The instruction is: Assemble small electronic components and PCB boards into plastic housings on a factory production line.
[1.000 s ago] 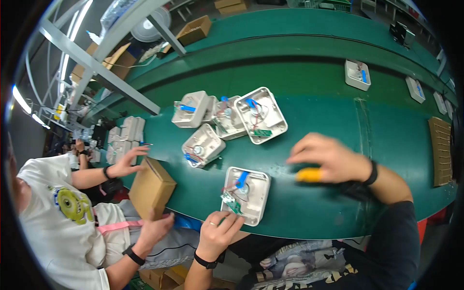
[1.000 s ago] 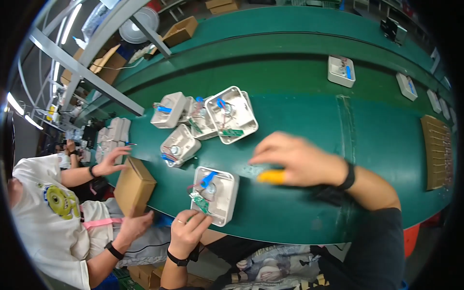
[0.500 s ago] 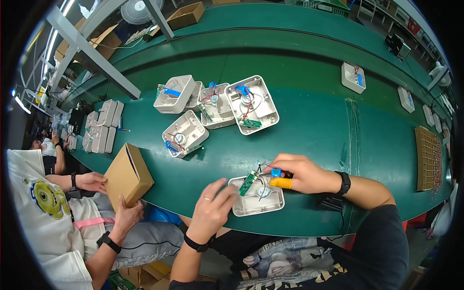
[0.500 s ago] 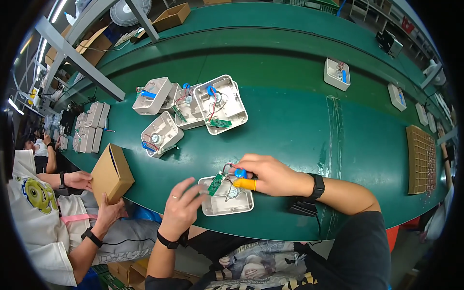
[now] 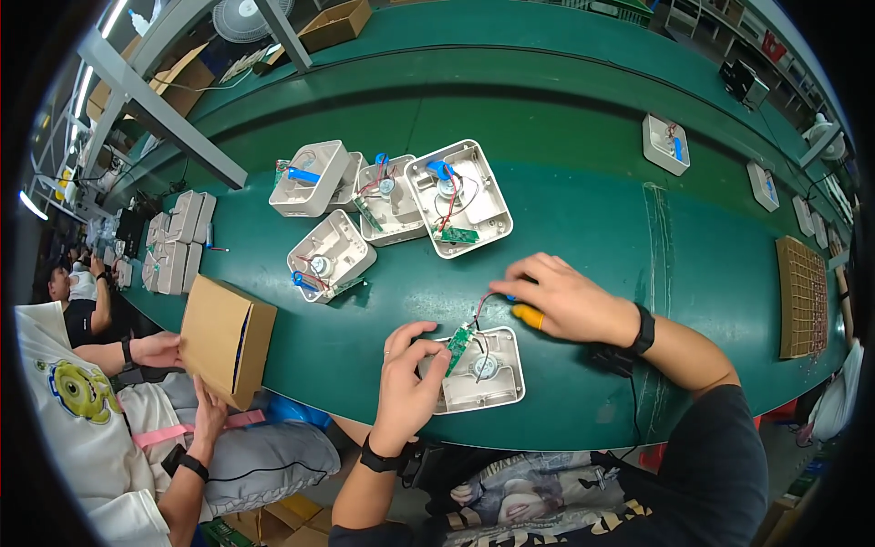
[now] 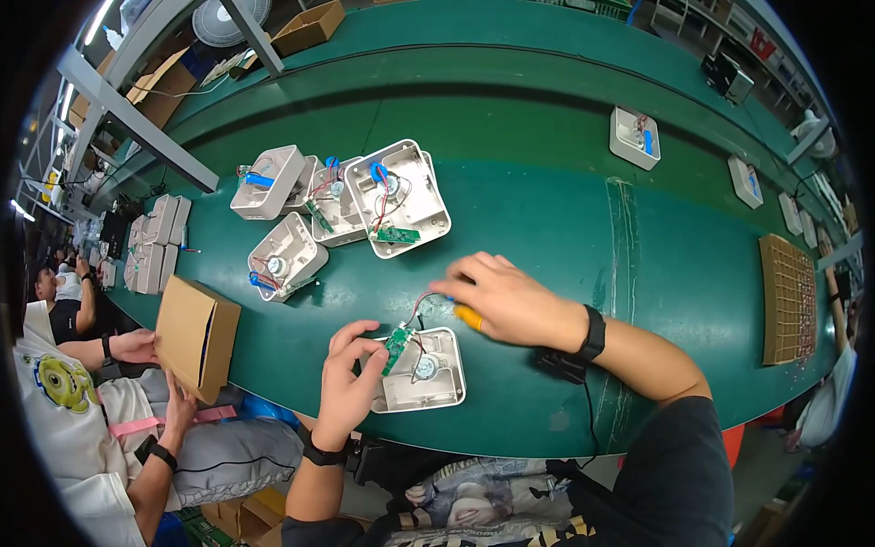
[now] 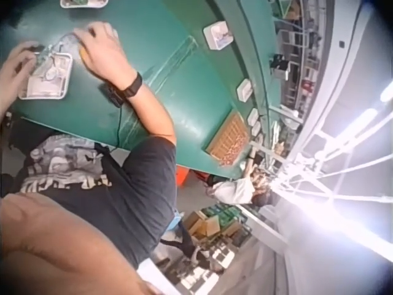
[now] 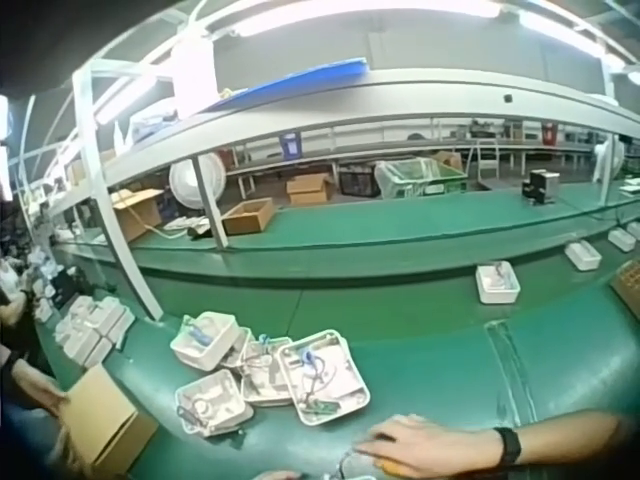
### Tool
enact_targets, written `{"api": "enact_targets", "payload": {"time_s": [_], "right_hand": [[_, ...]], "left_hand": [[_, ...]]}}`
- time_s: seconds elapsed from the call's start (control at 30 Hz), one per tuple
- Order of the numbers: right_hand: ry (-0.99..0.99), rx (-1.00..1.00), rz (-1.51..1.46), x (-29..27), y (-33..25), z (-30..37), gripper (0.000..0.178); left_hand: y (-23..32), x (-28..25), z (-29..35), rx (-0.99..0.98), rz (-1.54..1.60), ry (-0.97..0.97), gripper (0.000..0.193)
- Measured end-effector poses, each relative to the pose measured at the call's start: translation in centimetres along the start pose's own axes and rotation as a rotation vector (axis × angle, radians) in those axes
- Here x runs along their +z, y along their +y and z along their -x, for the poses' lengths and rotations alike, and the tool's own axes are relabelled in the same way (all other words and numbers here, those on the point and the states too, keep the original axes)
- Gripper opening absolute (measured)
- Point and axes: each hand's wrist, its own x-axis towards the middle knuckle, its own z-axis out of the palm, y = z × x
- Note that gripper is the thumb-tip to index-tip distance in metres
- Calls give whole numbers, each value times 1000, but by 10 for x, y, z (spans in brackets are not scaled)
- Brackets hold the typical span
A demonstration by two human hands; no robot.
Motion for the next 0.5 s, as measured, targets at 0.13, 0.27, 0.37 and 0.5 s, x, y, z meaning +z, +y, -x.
{"api": "enact_targets", "payload": {"time_s": [0.13, 0.27, 0.37, 0.5], "right_hand": [[51, -314, -120, -3, -14, -10, 37], [-43, -347, -119, 2, -19, -20, 28], [-80, -308, -194, 9, -18, -18, 25], [-92, -295, -204, 11, -16, -17, 22]], "left_hand": [[-4, 3, 0, 5, 27, -3, 11], [-5, 5, 2, 13, 20, 24, 10], [-6, 7, 3, 56, 41, -30, 20], [8, 4, 23, -13, -17, 139, 47]]}}
